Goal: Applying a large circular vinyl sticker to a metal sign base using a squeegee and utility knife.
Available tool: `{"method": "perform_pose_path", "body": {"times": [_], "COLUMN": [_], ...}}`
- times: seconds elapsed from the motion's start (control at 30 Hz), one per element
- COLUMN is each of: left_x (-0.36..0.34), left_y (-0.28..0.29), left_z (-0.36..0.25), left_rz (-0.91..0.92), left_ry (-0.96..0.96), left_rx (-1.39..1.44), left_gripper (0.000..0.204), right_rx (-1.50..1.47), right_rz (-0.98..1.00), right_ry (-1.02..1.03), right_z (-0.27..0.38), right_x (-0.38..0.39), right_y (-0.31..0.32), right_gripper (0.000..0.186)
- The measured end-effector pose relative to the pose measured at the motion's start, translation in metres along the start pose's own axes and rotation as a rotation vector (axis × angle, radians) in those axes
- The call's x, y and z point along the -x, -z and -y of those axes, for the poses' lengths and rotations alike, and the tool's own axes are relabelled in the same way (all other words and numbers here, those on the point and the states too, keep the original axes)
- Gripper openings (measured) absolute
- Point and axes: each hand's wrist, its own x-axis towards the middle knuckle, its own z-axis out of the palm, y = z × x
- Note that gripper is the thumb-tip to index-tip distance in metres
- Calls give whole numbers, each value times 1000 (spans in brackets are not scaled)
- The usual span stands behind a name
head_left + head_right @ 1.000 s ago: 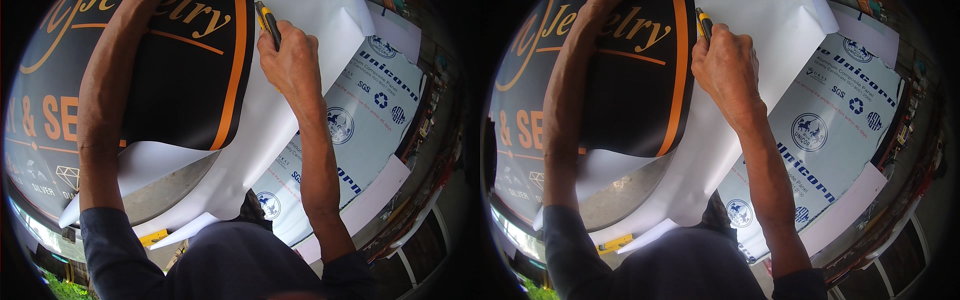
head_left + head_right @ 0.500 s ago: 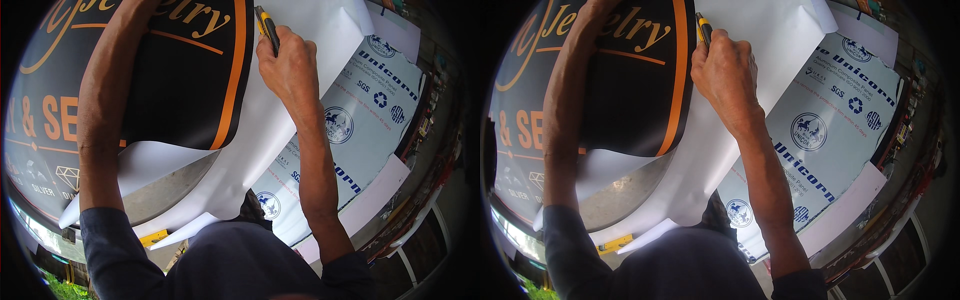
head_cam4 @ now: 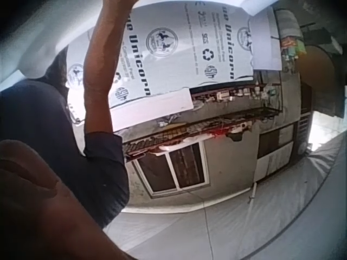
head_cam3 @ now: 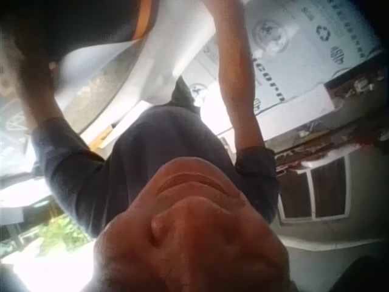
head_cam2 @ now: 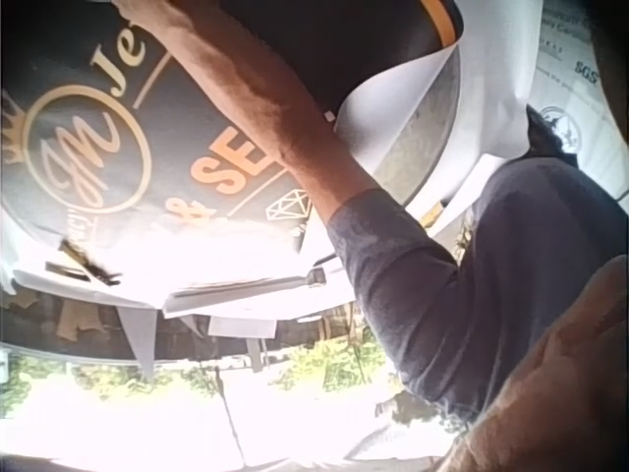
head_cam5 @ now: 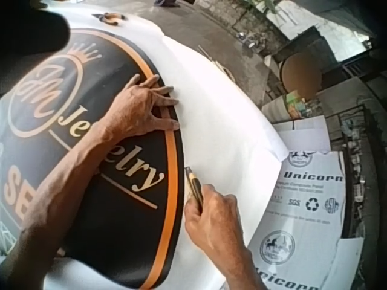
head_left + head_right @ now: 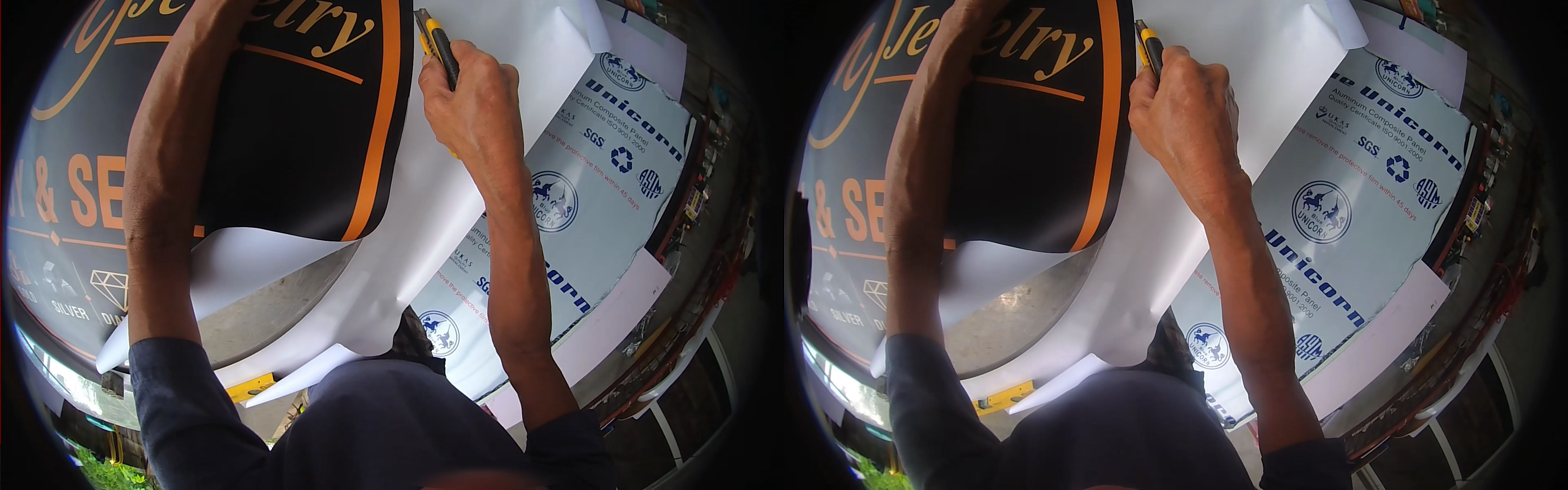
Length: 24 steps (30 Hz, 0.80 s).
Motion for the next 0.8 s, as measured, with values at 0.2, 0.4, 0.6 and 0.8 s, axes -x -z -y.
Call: {"method": "perform_pose_path", "body": {"times": [0.2, 0.4, 0.6, 0.8], "left_x": [3, 12, 10, 10], "left_y": [10, 6, 2, 5], "left_z": [-7, -16, -11, -15], "left_rz": [-185, 81, 178, 203], "left_ry": [-373, -540, -438, -370], "left_rx": [11, 190, 308, 356], "left_gripper": [41, 26, 27, 28], "right_rx": [-65, -67, -22, -22], "right_rz": [-18, -51, -108, -99], "right_ry": [-27, 19, 54, 58], "right_z": [-12, -17, -14, -17], "right_x": [-3, -3, 1, 0], "right_y": [-4, -10, -12, -13], "right_gripper": [22, 27, 28, 29]}}
